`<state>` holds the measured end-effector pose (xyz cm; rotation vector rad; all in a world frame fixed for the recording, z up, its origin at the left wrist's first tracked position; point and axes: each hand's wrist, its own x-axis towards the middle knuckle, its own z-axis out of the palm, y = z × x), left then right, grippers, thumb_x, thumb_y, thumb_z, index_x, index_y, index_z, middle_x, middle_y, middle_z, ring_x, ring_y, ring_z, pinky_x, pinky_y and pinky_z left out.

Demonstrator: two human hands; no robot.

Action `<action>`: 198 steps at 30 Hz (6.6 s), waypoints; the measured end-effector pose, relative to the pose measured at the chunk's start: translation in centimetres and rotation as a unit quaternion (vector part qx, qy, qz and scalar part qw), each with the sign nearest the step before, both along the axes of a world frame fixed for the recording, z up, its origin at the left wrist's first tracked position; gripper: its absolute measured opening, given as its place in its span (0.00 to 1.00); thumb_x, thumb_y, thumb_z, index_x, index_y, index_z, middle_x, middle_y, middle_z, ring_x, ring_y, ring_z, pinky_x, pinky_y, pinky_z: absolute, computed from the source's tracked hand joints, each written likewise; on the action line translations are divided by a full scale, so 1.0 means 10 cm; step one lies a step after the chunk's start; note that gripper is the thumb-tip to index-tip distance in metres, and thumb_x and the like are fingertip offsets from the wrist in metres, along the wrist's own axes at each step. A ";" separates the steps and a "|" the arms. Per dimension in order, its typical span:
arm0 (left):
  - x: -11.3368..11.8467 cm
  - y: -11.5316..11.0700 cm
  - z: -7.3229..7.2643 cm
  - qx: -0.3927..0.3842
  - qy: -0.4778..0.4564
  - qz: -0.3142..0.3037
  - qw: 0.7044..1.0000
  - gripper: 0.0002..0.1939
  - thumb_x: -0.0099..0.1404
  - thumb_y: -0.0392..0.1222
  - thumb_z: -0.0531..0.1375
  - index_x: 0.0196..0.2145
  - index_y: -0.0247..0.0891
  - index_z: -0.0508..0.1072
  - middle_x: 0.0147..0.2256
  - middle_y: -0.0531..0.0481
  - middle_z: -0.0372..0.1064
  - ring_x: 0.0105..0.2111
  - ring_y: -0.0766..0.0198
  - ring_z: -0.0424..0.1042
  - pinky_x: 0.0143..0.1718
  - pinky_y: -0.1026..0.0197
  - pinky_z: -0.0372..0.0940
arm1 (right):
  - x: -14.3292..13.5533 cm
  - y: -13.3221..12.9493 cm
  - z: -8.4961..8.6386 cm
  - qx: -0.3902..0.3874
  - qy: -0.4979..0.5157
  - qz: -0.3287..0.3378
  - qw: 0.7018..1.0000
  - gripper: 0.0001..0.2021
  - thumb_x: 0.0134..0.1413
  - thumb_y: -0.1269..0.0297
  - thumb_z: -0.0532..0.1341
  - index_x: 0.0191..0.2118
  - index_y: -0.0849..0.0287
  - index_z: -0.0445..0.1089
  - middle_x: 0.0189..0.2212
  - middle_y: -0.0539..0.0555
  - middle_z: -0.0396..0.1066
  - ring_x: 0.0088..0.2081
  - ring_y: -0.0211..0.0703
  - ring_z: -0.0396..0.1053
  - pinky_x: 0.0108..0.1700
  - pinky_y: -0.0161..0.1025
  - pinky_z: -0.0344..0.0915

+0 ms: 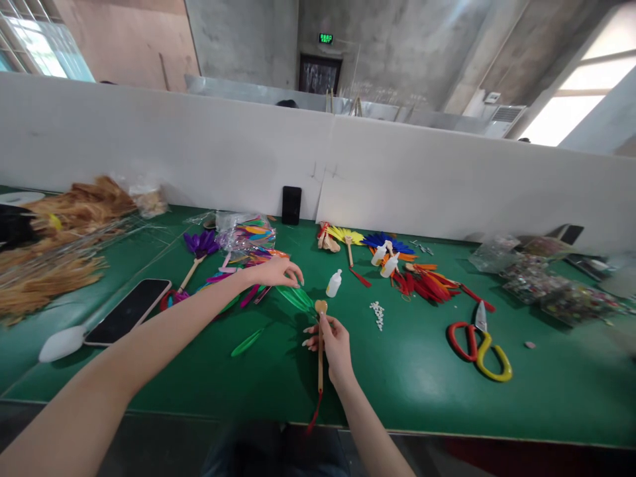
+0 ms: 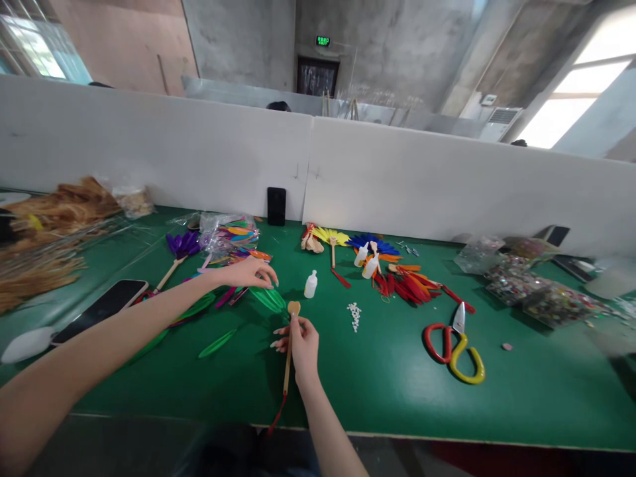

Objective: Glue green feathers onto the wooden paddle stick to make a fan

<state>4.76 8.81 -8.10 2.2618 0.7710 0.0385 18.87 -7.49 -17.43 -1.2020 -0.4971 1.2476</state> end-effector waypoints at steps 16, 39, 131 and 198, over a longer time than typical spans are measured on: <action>-0.02 0.03 -0.03 -0.007 -0.019 -0.004 1.000 0.10 0.59 0.42 0.60 0.38 0.37 0.74 0.37 0.47 0.76 0.38 0.62 0.74 0.34 0.66 0.64 | 0.03 -0.02 -0.03 0.013 0.013 0.011 1.000 0.25 0.38 0.44 0.67 0.30 0.62 0.64 0.19 0.51 0.74 0.15 0.34 0.69 0.15 0.27 0.63; 0.00 -0.03 0.04 0.003 -0.031 0.010 0.999 0.11 0.57 0.44 0.61 0.37 0.37 0.75 0.34 0.48 0.77 0.36 0.60 0.75 0.34 0.64 0.63 | 0.04 -0.02 -0.01 0.033 0.026 0.026 0.999 0.22 0.40 0.47 0.68 0.30 0.61 0.64 0.19 0.49 0.73 0.16 0.32 0.68 0.17 0.26 0.62; -1.05 -1.55 -0.47 0.194 -0.087 0.177 0.961 0.12 0.69 0.44 0.46 0.30 0.40 0.62 0.36 0.47 0.66 0.36 0.60 0.64 0.40 0.57 0.60 | 0.06 -0.10 0.02 0.029 -0.002 0.039 0.999 0.25 0.43 0.46 0.65 0.39 0.64 0.68 0.23 0.53 0.75 0.19 0.36 0.71 0.18 0.27 0.64; -0.70 -0.76 0.24 0.064 -0.173 0.179 0.966 0.19 0.67 0.43 0.49 0.54 0.36 0.56 0.20 0.58 0.60 0.22 0.67 0.64 0.27 0.63 0.60 | -0.17 -0.14 0.18 0.006 0.039 0.154 0.987 0.28 0.48 0.38 0.58 0.41 0.60 0.65 0.24 0.53 0.74 0.19 0.40 0.72 0.20 0.33 0.68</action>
